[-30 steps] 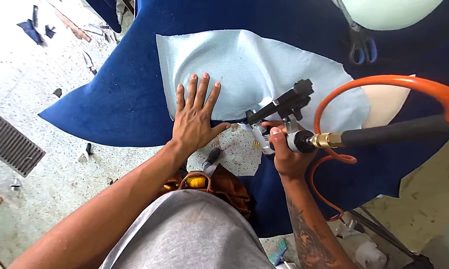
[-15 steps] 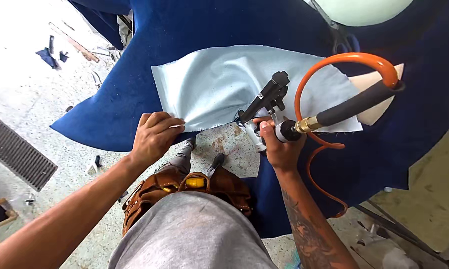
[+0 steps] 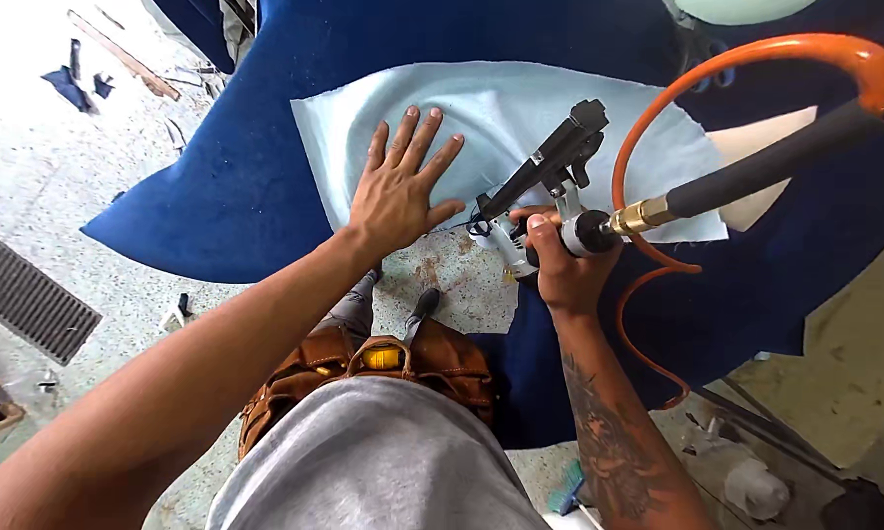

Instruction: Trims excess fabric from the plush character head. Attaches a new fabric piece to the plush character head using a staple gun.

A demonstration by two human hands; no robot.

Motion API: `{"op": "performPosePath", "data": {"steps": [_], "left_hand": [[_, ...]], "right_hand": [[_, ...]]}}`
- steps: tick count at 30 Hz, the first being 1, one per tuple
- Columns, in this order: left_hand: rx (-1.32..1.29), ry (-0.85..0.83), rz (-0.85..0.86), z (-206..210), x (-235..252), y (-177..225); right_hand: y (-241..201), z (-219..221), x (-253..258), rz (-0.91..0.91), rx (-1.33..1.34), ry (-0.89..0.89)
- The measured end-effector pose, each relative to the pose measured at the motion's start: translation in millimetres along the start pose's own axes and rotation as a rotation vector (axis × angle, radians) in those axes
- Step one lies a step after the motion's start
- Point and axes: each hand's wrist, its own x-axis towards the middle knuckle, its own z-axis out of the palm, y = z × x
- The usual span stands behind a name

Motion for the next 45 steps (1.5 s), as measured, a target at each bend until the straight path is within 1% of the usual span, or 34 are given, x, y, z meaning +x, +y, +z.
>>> {"op": "performPosePath", "data": {"steps": [2, 5, 12, 15, 16, 22, 26, 32, 37, 41, 45], "left_hand": [[-0.007, 0.005, -0.014, 1.7, -7.6, 2.6], [-0.006, 0.032, -0.040, -0.9, -2.8, -2.1], [-0.014, 0.001, -0.058, 1.7, -1.4, -2.8], [-0.017, -0.005, -0.069, 2.7, -1.8, -2.6], [-0.021, -0.005, -0.071, 2.8, -2.1, -2.7], [-0.043, -0.001, -0.067, 4.1, 0.2, -6.4], [-0.048, -0.004, -0.056, 4.2, -2.0, -6.5], [-0.021, 0.013, -0.054, 2.5, -6.3, -0.9], [0.000, 0.020, -0.088, 3.8, -11.2, -1.8], [0.007, 0.018, -0.091, 2.5, -7.3, -2.3], [0.009, 0.009, -0.095, 3.5, -9.7, -3.5]], "right_hand": [[-1.3, -1.0, -5.9, 0.010, -0.022, -0.009], [-0.9, 3.0, -2.1, -0.003, -0.058, -0.003], [-5.2, 5.7, 4.8, -0.008, -0.146, -0.052], [-12.1, 3.4, 4.5, 0.043, -0.217, -0.105], [-12.5, 1.6, 3.7, 0.055, -0.216, -0.115], [-0.1, 7.4, 6.7, -0.022, -0.122, -0.061], [5.3, 8.4, 2.0, -0.053, -0.133, -0.030], [2.8, 3.9, -9.4, -0.038, -0.052, -0.041], [7.0, 13.3, -18.6, -0.040, -0.033, -0.045], [7.9, 19.5, -15.3, -0.064, -0.037, -0.001], [14.9, 21.7, -22.9, -0.086, 0.001, 0.018]]}}
